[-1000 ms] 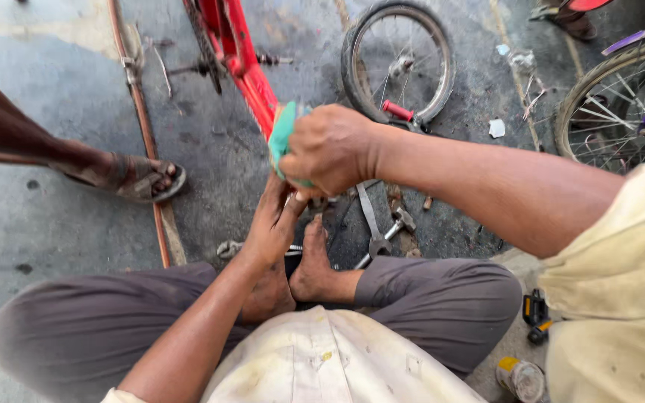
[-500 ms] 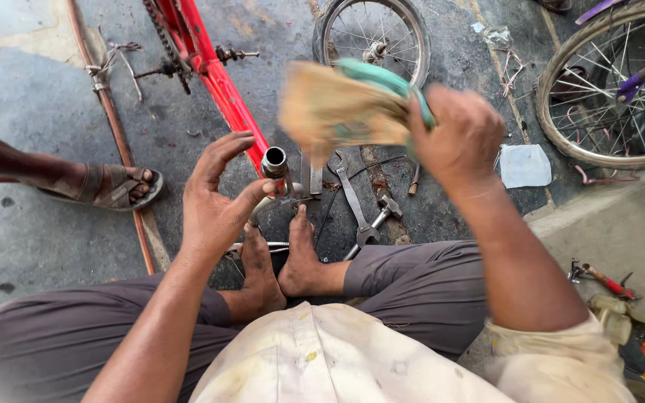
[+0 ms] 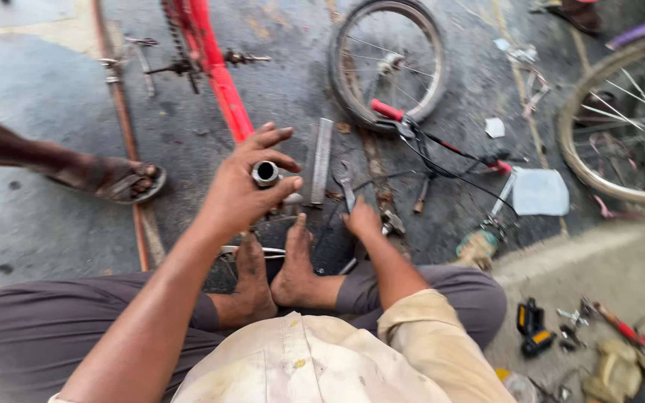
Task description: The person is repairing a bicycle by applying grease to parts, using a wrench to tighten components around the fork, and hammering parts into place on the frame.
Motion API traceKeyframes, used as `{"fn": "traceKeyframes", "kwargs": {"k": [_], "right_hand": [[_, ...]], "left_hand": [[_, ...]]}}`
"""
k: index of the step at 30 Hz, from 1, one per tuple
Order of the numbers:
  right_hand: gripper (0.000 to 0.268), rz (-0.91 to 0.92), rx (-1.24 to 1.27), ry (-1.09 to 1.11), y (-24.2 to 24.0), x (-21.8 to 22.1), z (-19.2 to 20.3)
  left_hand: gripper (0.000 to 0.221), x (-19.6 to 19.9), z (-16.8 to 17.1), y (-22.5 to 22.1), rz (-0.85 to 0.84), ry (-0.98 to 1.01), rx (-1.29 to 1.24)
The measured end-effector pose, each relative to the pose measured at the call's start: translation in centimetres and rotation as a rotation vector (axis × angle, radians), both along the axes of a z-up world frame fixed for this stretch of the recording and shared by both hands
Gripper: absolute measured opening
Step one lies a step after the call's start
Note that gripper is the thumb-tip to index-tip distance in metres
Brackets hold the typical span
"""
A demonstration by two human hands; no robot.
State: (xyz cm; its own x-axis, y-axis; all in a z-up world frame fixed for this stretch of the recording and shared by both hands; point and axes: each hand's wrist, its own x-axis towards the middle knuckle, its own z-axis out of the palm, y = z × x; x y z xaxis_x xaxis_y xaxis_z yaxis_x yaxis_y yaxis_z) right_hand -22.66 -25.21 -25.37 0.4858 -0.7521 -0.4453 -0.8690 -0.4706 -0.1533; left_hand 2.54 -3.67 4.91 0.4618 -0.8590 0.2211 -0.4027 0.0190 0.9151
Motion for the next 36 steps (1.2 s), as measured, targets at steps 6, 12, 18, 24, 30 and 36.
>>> {"fn": "traceKeyframes", "kwargs": {"k": [6, 12, 18, 24, 30, 36], "right_hand": [[0.031, -0.399, -0.15, -0.391, 0.0, 1.3, 3.2], [0.022, 0.438, -0.148, -0.71, -2.8, 5.6, 21.9], [0.022, 1.068, -0.55, -0.624, -0.7, 12.5, 35.6], [0.014, 1.239, -0.525, -0.648, -3.4, 16.2, 33.2], [0.024, 0.994, -0.6, -0.381, 3.6, 10.2, 38.3], [0.022, 0.741, -0.467, -0.287, 10.5, 3.9, 39.5]], "left_hand": [[0.022, -0.6, -0.7, 0.6, -0.016, 0.095, -0.043], [0.02, -0.7, -1.7, 0.7, -0.032, 0.047, -0.085], [0.048, -3.1, -2.8, -0.1, 0.171, 0.162, -0.185], [0.072, -3.0, -2.2, -0.1, 0.112, 0.673, -0.202], [0.056, -2.2, -2.5, 0.1, 0.099, 0.059, -0.197], [0.041, -2.0, -2.5, 0.0, 0.096, 0.025, -0.204]]}}
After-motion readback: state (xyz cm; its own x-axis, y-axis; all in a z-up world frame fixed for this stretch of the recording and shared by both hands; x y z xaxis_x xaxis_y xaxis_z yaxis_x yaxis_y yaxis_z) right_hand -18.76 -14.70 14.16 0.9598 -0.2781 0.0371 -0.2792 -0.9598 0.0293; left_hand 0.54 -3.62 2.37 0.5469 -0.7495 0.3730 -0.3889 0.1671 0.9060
